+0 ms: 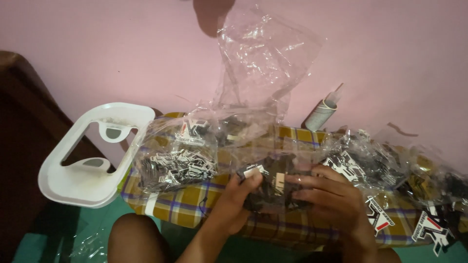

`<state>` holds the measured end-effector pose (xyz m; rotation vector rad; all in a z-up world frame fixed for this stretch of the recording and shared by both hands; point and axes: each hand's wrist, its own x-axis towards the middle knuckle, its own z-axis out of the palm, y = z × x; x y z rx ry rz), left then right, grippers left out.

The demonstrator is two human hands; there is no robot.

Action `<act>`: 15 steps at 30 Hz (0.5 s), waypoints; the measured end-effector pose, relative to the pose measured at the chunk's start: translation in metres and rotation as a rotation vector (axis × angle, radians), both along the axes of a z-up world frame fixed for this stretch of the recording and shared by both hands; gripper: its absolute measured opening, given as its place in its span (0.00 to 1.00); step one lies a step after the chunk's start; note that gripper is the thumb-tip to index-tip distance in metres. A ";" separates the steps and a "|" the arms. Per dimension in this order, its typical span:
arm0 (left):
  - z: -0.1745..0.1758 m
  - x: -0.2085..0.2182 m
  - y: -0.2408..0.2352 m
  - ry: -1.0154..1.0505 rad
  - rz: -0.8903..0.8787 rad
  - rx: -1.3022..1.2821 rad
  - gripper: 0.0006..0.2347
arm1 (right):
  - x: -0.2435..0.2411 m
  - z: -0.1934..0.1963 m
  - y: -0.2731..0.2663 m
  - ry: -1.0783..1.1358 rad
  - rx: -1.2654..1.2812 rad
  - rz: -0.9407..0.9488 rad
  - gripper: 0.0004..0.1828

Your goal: The person sits on the floor and packs small, identical stickers into clear plastic bags. They gather loose stickers from a pile on a plaid-covered surface, place them into a bag, and then seal the bag. The process is repeated for multiple bags.

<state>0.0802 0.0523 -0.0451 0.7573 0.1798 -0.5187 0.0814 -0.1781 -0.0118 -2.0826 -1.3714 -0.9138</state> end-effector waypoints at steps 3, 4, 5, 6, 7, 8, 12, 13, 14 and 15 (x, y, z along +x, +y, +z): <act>-0.018 0.004 0.003 -0.442 0.006 0.404 0.20 | -0.010 0.008 0.004 0.040 0.024 -0.085 0.06; -0.007 0.003 0.002 -0.290 -0.036 0.123 0.23 | -0.010 0.008 0.006 0.007 0.049 -0.090 0.08; 0.005 0.001 0.000 -0.137 -0.078 -0.158 0.28 | -0.010 0.009 0.007 -0.026 0.073 -0.099 0.09; 0.008 0.000 0.001 -0.138 -0.077 -0.156 0.28 | -0.006 0.005 0.007 -0.027 0.076 -0.097 0.09; 0.011 -0.002 0.001 -0.137 -0.044 -0.097 0.28 | -0.003 0.002 0.005 -0.116 0.056 -0.106 0.07; 0.014 -0.004 0.000 -0.136 -0.012 -0.039 0.30 | 0.001 -0.002 0.003 -0.205 0.035 -0.115 0.05; 0.005 -0.003 -0.006 -0.011 0.024 -0.042 0.37 | -0.008 0.009 0.026 -0.320 0.025 -0.242 0.07; 0.007 -0.003 -0.008 0.003 0.042 0.001 0.35 | -0.005 0.001 0.022 -0.371 -0.029 -0.222 0.06; 0.009 -0.003 -0.010 0.017 0.059 0.044 0.33 | -0.001 -0.008 0.019 -0.422 -0.083 -0.202 0.11; 0.016 -0.005 -0.009 0.017 0.059 0.044 0.33 | -0.004 -0.003 0.024 -0.422 -0.083 -0.202 0.11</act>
